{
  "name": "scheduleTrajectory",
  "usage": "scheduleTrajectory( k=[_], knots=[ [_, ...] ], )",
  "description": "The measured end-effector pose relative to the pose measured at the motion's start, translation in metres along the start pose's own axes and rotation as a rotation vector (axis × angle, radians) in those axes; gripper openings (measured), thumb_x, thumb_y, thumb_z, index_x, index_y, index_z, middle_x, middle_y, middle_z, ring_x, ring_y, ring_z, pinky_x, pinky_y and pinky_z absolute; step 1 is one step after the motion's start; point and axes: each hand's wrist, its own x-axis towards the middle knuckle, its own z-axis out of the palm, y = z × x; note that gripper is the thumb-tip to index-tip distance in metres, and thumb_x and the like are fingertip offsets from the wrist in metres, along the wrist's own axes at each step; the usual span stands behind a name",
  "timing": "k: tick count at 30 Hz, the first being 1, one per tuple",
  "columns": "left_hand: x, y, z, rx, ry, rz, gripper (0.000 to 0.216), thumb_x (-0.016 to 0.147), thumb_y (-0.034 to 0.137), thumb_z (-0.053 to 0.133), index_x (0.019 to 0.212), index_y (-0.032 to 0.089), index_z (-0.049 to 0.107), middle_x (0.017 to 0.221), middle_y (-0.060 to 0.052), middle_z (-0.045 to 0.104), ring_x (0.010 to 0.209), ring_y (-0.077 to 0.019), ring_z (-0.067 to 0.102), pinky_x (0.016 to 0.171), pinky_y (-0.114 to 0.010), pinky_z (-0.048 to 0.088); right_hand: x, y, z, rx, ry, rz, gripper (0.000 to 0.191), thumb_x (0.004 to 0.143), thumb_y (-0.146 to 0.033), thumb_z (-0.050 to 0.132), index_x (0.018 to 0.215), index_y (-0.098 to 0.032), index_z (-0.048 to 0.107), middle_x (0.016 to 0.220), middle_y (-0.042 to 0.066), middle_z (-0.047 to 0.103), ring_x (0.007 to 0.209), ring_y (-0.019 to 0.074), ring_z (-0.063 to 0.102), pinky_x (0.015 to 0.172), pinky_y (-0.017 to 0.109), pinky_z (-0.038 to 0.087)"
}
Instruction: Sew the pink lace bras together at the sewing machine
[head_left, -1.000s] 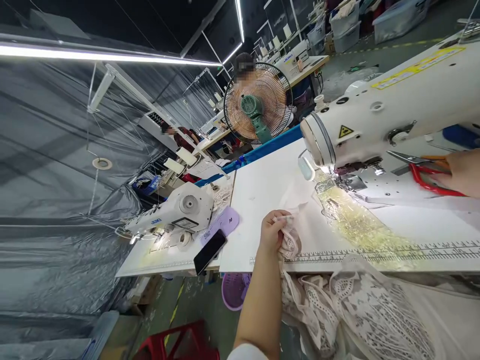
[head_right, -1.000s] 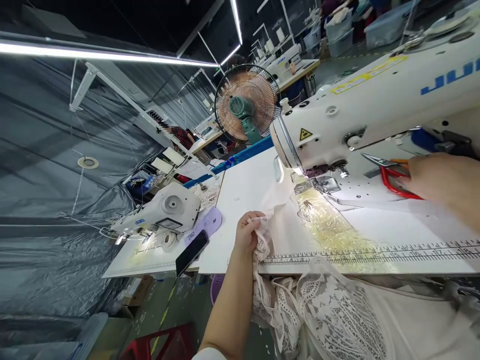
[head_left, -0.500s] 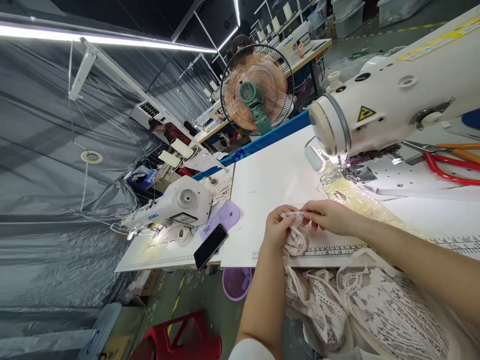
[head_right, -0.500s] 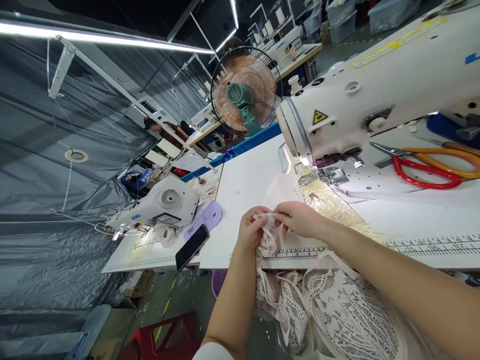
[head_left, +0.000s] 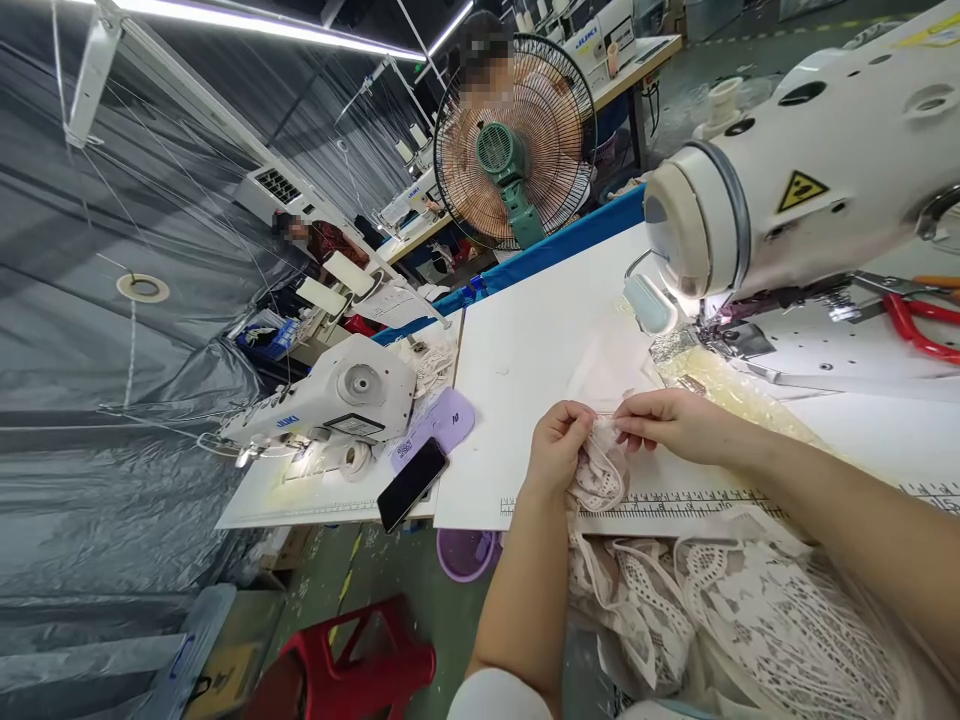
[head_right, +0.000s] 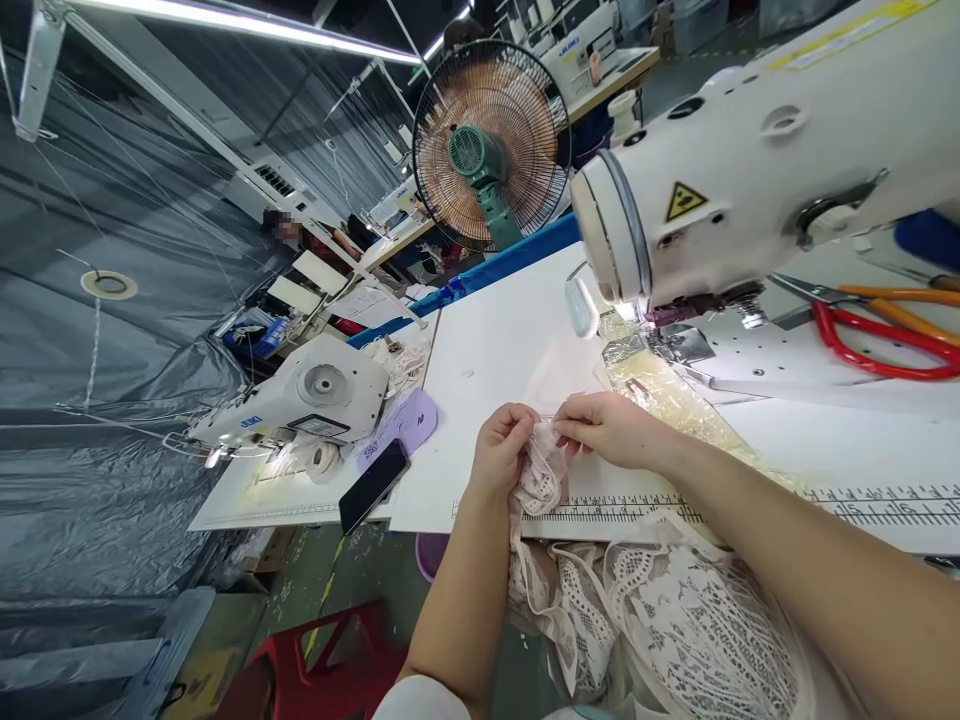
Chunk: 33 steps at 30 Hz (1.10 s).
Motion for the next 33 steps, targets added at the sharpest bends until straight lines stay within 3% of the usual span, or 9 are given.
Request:
scheduleTrajectory(
  k=[10,15,18,21,23,26,29,31,33],
  knots=[
    [-0.001,0.001,0.003,0.087,-0.025,0.009,0.038,0.067,0.051,0.070,0.065,0.017,0.054,0.072,0.000,0.055,0.066,-0.0118,0.047,0.064,-0.024,0.038,0.000,0.007,-0.006,0.093,-0.049,-0.002,0.039,0.075,-0.057,0.058,0.074,-0.019,0.067,0.073,0.004,0.065,0.071,0.0167,0.058,0.070,0.030,0.046],
    [-0.005,0.019,0.002,0.279,-0.257,0.041,0.036,0.075,0.054,0.063,0.076,0.017,0.061,0.075,-0.004,0.061,0.069,-0.0148,0.055,0.067,-0.027,0.045,-0.006,0.006,-0.009,0.047,-0.014,0.088,0.051,0.071,-0.067,0.054,0.076,-0.018,0.068,0.080,0.006,0.067,0.070,0.0183,0.058,0.069,0.032,0.047],
    [-0.013,0.041,-0.014,0.544,-0.234,0.113,0.032,0.085,0.047,0.051,0.091,0.018,0.062,0.090,-0.008,0.063,0.081,-0.0187,0.059,0.077,-0.032,0.047,-0.012,0.005,-0.009,-0.061,0.081,0.171,0.053,0.071,-0.069,0.051,0.070,-0.019,0.068,0.071,0.005,0.063,0.063,0.0187,0.056,0.063,0.034,0.046],
    [-0.032,0.054,-0.032,0.937,-0.281,0.113,0.032,0.081,0.042,0.058,0.104,0.021,0.061,0.104,-0.010,0.061,0.098,-0.0249,0.057,0.088,-0.039,0.045,-0.016,0.006,-0.007,-0.218,0.213,0.214,0.037,0.071,-0.057,0.059,0.066,-0.022,0.065,0.063,0.003,0.059,0.061,0.0195,0.054,0.056,0.032,0.043],
    [-0.050,0.051,-0.035,1.159,-0.375,0.060,0.048,0.072,0.039,0.069,0.115,0.022,0.058,0.117,-0.012,0.056,0.108,-0.0301,0.052,0.092,-0.044,0.043,-0.015,0.005,-0.005,-0.232,0.257,0.217,0.024,0.072,-0.045,0.061,0.069,-0.022,0.064,0.068,0.003,0.061,0.062,0.0193,0.055,0.054,0.031,0.042],
    [-0.077,0.034,-0.027,1.359,-0.345,0.035,0.058,0.071,0.031,0.070,0.126,0.025,0.051,0.126,-0.014,0.047,0.111,-0.0315,0.048,0.093,-0.047,0.042,-0.007,0.002,-0.003,-0.215,0.287,0.197,0.012,0.077,-0.030,0.056,0.074,-0.021,0.062,0.077,0.003,0.064,0.069,0.0186,0.058,0.058,0.029,0.043],
    [-0.086,0.021,-0.022,1.332,-0.355,0.029,0.045,0.077,0.027,0.063,0.121,0.025,0.055,0.115,-0.011,0.052,0.097,-0.0243,0.054,0.084,-0.038,0.047,0.002,-0.005,0.001,-0.190,0.296,0.181,0.016,0.081,-0.026,0.050,0.088,-0.019,0.063,0.089,0.005,0.066,0.081,0.0193,0.060,0.068,0.029,0.045],
    [-0.077,0.024,-0.027,1.209,-0.381,0.023,0.030,0.076,0.026,0.062,0.106,0.024,0.064,0.100,-0.007,0.057,0.085,-0.0196,0.057,0.077,-0.032,0.048,0.002,-0.009,0.003,-0.178,0.287,0.179,0.029,0.085,-0.030,0.048,0.108,-0.016,0.059,0.099,0.010,0.065,0.090,0.0221,0.060,0.076,0.031,0.045],
    [-0.059,0.037,-0.037,1.056,-0.282,0.029,0.013,0.073,0.025,0.063,0.084,0.021,0.068,0.086,-0.003,0.059,0.078,-0.0171,0.056,0.074,-0.028,0.047,-0.006,-0.014,0.007,-0.169,0.282,0.166,0.042,0.088,-0.036,0.045,0.123,-0.013,0.050,0.116,0.015,0.060,0.106,0.0254,0.055,0.087,0.035,0.042]
  ],
)
